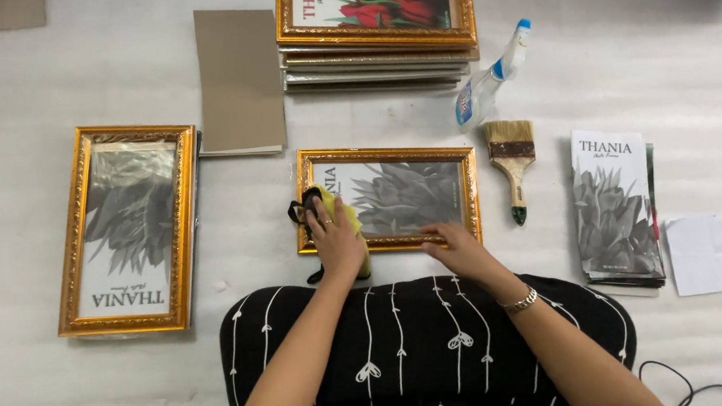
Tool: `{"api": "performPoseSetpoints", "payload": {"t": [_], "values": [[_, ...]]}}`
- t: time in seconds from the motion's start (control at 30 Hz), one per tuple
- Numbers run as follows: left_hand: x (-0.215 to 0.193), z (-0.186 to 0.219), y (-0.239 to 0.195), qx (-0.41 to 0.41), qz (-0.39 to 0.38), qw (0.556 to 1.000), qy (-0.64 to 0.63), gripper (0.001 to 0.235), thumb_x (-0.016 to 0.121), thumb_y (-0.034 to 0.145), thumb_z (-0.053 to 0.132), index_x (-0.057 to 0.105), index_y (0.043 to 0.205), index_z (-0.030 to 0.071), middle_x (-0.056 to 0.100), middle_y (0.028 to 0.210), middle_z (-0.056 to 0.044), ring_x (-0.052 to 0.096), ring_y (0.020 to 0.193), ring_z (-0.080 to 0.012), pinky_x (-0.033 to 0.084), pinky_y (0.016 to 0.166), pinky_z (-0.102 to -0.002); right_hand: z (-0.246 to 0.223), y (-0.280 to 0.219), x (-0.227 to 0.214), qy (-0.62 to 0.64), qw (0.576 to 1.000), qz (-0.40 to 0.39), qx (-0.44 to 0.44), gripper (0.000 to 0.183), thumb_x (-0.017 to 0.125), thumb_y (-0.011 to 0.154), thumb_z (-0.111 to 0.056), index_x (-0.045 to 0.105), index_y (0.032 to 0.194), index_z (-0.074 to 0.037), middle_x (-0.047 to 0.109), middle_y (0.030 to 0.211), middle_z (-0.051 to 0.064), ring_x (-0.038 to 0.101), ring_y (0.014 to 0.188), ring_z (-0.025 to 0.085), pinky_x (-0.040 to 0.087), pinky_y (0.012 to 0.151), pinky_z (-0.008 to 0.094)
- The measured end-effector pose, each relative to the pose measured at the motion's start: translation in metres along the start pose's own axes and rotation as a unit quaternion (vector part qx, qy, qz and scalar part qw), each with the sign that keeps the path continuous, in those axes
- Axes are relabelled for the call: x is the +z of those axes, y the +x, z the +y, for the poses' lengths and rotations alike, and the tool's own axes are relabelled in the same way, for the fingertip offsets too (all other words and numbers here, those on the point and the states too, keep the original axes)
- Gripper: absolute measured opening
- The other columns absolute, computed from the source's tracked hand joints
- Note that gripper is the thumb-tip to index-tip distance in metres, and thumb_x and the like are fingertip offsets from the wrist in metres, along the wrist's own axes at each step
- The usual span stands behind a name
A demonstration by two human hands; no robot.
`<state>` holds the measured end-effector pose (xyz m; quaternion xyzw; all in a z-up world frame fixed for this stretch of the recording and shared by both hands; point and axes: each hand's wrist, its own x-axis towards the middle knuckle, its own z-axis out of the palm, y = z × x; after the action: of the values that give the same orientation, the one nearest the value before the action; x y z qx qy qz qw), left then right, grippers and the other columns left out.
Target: Cleaning a picture frame using a brush, spray cleaner, and a cloth
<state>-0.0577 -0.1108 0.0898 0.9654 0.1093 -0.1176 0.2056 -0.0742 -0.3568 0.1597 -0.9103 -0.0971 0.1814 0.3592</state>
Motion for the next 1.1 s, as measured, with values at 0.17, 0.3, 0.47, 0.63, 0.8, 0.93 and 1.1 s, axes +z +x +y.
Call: {"api": "performPoseSetpoints", "payload": {"t": [0.17,0.3,0.47,0.63,0.8,0.93,1.1], "values": [[-0.009,-0.015,0.066,0.127,0.093,0.987,0.013,0.086,0.075,0.082,0.007,0.033,0.158,0.008,0.020,0.164,-0.031,0.023,0.149,-0.0536,0.041,0.114,-0.058,0.058,0.037,0.008,0.016,0.991,0.053,0.123,0.034,0.068,0.094,-0.038,0.071,0.123,-0.020,0.075,0.115,0.009,0.070,0.113,0.028,0.053,0.100,0.043],[-0.008,-0.018,0.116,0.179,0.131,0.975,0.025,0.068,0.074,0.080,0.009,0.049,0.143,0.007,0.033,0.158,-0.029,0.026,0.148,-0.0525,0.034,0.120,-0.057,0.041,0.059,-0.001,0.001,0.990,0.106,0.092,0.030,0.068,0.095,-0.030,0.072,0.122,-0.017,0.074,0.113,0.011,0.070,0.111,0.033,0.054,0.097,0.046],[-0.005,-0.042,0.117,0.208,0.058,0.975,0.050,0.066,0.075,0.072,0.034,0.051,0.130,0.013,0.040,0.152,-0.022,0.032,0.147,-0.0485,0.033,0.121,-0.057,0.079,0.062,0.004,0.008,0.980,0.134,0.144,0.030,0.070,0.093,-0.031,0.072,0.120,-0.018,0.074,0.113,0.011,0.070,0.110,0.032,0.054,0.095,0.046],[0.001,-0.087,0.037,0.332,-0.021,0.936,0.114,0.048,0.075,0.077,0.024,0.054,0.119,0.015,0.046,0.147,-0.018,0.042,0.142,-0.0461,0.036,0.119,-0.052,0.081,0.069,0.006,0.041,0.975,0.123,0.180,0.033,0.069,0.093,-0.036,0.071,0.122,-0.021,0.074,0.117,0.008,0.070,0.112,0.028,0.054,0.096,0.044],[-0.006,-0.107,0.021,0.438,0.019,0.892,0.111,0.036,0.059,0.093,0.016,0.053,0.128,0.023,0.049,0.148,-0.011,0.051,0.136,-0.0397,0.046,0.112,-0.050,0.088,0.077,0.012,-0.015,0.974,0.170,0.146,0.033,0.070,0.092,-0.035,0.072,0.119,-0.016,0.071,0.116,0.015,0.067,0.112,0.040,0.055,0.095,0.051],[-0.037,-0.065,0.047,0.367,-0.079,0.919,0.120,0.035,0.051,0.102,0.021,0.049,0.136,0.027,0.039,0.157,-0.007,0.037,0.149,-0.0358,0.044,0.113,-0.057,0.103,0.085,0.015,-0.058,0.955,0.212,0.197,0.048,0.070,0.088,-0.035,0.063,0.131,-0.015,0.054,0.131,0.020,0.055,0.122,0.048,0.048,0.103,0.058],[-0.007,-0.042,0.123,0.339,0.106,0.928,0.114,0.032,0.055,0.103,0.016,0.054,0.135,0.018,0.038,0.160,-0.013,0.040,0.147,-0.0371,0.042,0.113,-0.060,0.130,0.092,0.028,-0.031,0.948,0.183,0.258,0.073,0.074,0.087,-0.041,0.045,0.150,-0.019,0.034,0.145,0.016,0.037,0.134,0.045,0.044,0.105,0.066]]}}
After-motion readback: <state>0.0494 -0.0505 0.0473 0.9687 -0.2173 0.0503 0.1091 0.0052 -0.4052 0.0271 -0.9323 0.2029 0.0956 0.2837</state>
